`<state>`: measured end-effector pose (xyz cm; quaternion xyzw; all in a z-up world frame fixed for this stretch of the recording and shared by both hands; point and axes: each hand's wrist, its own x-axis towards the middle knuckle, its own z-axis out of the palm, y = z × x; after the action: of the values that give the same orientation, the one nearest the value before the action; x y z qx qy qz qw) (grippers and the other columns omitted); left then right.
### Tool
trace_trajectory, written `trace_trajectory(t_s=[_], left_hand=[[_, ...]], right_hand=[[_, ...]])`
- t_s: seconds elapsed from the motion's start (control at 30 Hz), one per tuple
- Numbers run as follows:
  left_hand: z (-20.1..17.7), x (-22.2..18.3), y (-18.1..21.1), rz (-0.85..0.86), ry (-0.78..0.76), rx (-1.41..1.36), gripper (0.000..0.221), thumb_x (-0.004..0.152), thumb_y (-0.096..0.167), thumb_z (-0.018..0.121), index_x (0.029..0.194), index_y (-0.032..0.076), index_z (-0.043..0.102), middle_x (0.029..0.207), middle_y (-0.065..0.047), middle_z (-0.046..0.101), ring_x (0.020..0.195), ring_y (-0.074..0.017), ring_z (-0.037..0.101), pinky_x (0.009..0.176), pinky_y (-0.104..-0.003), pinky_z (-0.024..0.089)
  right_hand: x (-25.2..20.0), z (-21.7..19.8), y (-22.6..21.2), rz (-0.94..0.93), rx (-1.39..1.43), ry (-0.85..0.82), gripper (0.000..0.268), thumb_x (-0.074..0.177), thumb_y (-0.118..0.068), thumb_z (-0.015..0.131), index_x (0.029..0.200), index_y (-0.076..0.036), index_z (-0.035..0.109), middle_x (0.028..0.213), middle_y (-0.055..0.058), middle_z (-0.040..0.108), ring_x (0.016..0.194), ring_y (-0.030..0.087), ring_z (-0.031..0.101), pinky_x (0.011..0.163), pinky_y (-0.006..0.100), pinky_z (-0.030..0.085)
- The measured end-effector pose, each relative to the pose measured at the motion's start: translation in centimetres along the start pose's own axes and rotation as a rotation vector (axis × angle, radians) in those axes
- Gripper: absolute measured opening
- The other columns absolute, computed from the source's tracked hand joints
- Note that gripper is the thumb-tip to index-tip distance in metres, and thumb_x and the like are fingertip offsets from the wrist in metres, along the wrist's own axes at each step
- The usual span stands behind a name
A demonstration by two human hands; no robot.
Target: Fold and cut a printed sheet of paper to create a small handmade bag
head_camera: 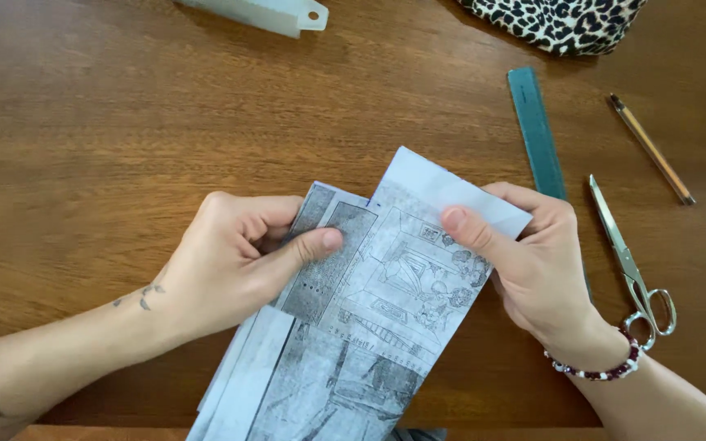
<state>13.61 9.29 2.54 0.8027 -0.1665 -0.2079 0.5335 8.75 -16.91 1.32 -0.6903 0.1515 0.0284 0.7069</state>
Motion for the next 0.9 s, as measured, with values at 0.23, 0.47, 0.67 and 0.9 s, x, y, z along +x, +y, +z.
trace_trajectory(t_s=[0.23,0.47,0.67,0.9], left_hand=[[-0.3,0.4,0.0,-0.066,-0.012,0.015,0.03,0.094,0.026,0.072,0.068,0.012,0.07,0.06,0.011,0.037,0.053,-0.0047,0.028,0.044,-0.025,0.022],[-0.5,0.6,-0.4,-0.056,0.008,0.038,0.055,0.096,0.027,0.075,0.057,0.014,0.039,0.059,0.008,0.024,0.055,-0.0072,0.021,0.048,-0.027,0.015],[-0.5,0.7,0.2,-0.082,-0.008,-0.019,0.024,0.093,0.026,0.072,0.077,0.01,0.08,0.062,0.012,0.043,0.054,-0.0019,0.031,0.043,-0.023,0.023],[-0.6,0.9,0.3,-0.085,-0.016,-0.024,0.023,0.092,0.027,0.073,0.08,0.01,0.083,0.06,0.013,0.048,0.053,-0.0004,0.035,0.041,-0.021,0.027]], right_hand=[[-0.2,0.1,0.0,0.007,-0.011,-0.014,0.011,0.086,-0.011,0.077,0.083,-0.001,0.071,0.067,0.0,0.062,0.06,0.006,0.05,0.053,0.021,0.037],[-0.2,0.0,0.0,-0.005,-0.015,-0.043,0.017,0.087,-0.009,0.077,0.075,-0.006,0.065,0.064,-0.005,0.051,0.06,0.005,0.044,0.054,0.021,0.032],[-0.3,0.0,0.1,-0.003,-0.008,-0.05,0.013,0.087,-0.01,0.077,0.079,-0.005,0.067,0.065,-0.004,0.057,0.06,0.006,0.048,0.054,0.02,0.036],[-0.2,0.0,-0.1,0.015,-0.012,-0.07,0.018,0.087,-0.01,0.076,0.076,-0.007,0.063,0.066,-0.004,0.054,0.06,0.006,0.047,0.053,0.02,0.036]])
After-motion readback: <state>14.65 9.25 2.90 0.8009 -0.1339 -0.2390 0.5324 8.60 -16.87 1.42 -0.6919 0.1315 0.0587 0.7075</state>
